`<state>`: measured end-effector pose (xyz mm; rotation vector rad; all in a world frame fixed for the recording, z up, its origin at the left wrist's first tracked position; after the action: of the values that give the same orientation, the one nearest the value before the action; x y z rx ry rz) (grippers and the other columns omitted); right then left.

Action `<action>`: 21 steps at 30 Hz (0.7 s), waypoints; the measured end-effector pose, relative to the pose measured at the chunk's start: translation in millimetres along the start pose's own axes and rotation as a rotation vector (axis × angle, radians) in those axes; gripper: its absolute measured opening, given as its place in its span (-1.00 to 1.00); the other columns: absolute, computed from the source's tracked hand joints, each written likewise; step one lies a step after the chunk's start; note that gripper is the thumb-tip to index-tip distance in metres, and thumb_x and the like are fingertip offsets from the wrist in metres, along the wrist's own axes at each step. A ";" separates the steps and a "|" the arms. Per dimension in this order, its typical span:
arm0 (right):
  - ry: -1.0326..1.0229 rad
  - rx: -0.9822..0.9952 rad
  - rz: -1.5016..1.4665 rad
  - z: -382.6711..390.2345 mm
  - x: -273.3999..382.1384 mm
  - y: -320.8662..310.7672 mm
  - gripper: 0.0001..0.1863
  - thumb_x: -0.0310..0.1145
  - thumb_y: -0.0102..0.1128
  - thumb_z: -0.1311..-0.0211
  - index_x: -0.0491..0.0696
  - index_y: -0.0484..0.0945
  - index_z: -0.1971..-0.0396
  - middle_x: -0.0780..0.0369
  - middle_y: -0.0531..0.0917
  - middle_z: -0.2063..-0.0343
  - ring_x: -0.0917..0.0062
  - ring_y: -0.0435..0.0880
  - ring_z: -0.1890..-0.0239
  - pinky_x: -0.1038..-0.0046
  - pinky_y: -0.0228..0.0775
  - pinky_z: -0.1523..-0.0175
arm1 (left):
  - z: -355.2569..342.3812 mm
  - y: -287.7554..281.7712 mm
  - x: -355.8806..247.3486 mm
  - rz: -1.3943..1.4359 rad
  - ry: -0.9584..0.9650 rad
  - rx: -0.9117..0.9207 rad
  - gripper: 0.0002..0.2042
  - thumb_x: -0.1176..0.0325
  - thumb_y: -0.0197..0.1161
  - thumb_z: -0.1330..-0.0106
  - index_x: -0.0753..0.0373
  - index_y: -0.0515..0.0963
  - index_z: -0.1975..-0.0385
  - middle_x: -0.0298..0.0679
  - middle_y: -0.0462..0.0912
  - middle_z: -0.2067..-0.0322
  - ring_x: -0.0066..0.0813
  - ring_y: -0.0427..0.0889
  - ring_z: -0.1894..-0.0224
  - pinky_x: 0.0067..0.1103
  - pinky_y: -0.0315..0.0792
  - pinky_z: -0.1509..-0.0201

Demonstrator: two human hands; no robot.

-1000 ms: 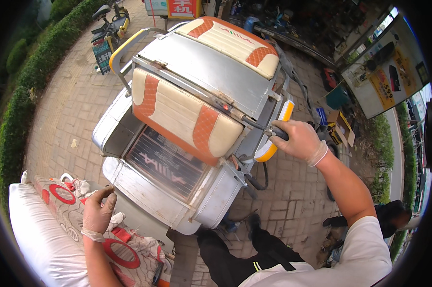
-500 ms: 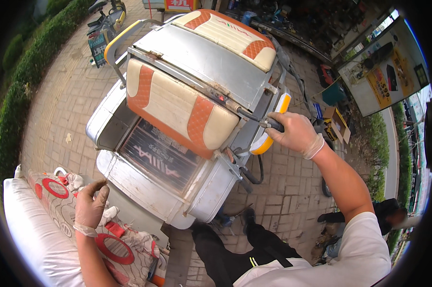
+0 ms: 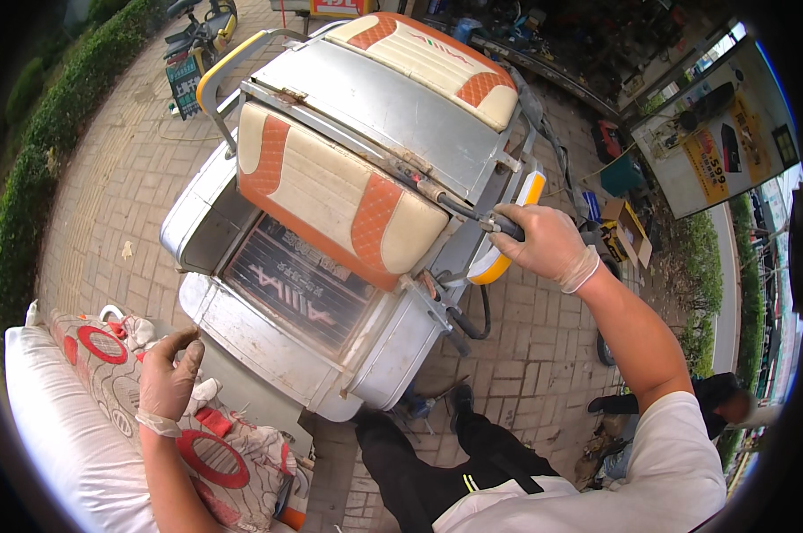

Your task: The person welds a metal frame of a three-wheeled vehicle seat using a handheld welding torch, producing sparks and smoke. After welding, the person uses a hammer to tap the welded area and then lifts the seat to inspect the underside.

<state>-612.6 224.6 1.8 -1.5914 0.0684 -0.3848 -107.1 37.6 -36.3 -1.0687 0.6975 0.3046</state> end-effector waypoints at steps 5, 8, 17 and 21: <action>-0.018 -0.030 0.001 -0.6 1.3 -1.2 -0.68 -0.15 0.33 -0.23 -0.05 0.71 0.13 0.07 0.76 0.38 0.11 0.76 0.29 0.17 0.61 0.15 | 0.1 0.2 -2.7 0.009 -0.005 0.006 -0.58 0.18 0.32 -0.43 0.38 0.66 -0.11 -0.01 0.77 0.02 -0.27 0.73 -0.03 -0.44 0.49 -0.16; -0.022 -0.042 -0.002 -1.6 3.2 -0.9 -0.70 -0.16 0.32 -0.23 -0.05 0.71 0.17 0.08 0.75 0.39 0.11 0.75 0.30 0.15 0.60 0.17 | 0.6 -0.3 -5.1 -0.002 -0.002 0.004 -0.58 0.18 0.32 -0.43 0.37 0.66 -0.11 -0.02 0.77 0.03 -0.28 0.72 -0.02 -0.44 0.49 -0.15; 0.018 -0.006 0.013 -4.0 7.0 -1.6 -0.65 -0.16 0.37 -0.21 -0.07 0.72 0.11 0.05 0.77 0.38 0.12 0.77 0.30 0.19 0.62 0.15 | 1.4 0.0 -7.8 -0.015 0.001 0.002 -0.58 0.16 0.31 -0.43 0.36 0.66 -0.11 -0.02 0.77 0.02 -0.26 0.72 -0.05 -0.42 0.47 -0.19; 0.023 0.007 0.003 -4.3 6.8 -1.1 -0.62 -0.17 0.40 -0.20 -0.07 0.72 0.07 0.03 0.77 0.38 0.11 0.78 0.30 0.21 0.64 0.14 | 0.8 0.2 -4.0 -0.010 -0.012 0.002 -0.58 0.16 0.31 -0.43 0.36 0.66 -0.11 -0.01 0.77 0.02 -0.25 0.72 -0.05 -0.42 0.47 -0.20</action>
<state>-607.7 218.7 4.3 -1.5795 0.0869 -0.4011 -109.9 38.8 -33.5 -1.0674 0.6817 0.3017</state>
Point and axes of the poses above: each hand's wrist, its own z-axis away from the middle knuckle, its own y-axis out of the palm, x = y × z, the point moved 2 cm from there along -z, towards the middle knuckle
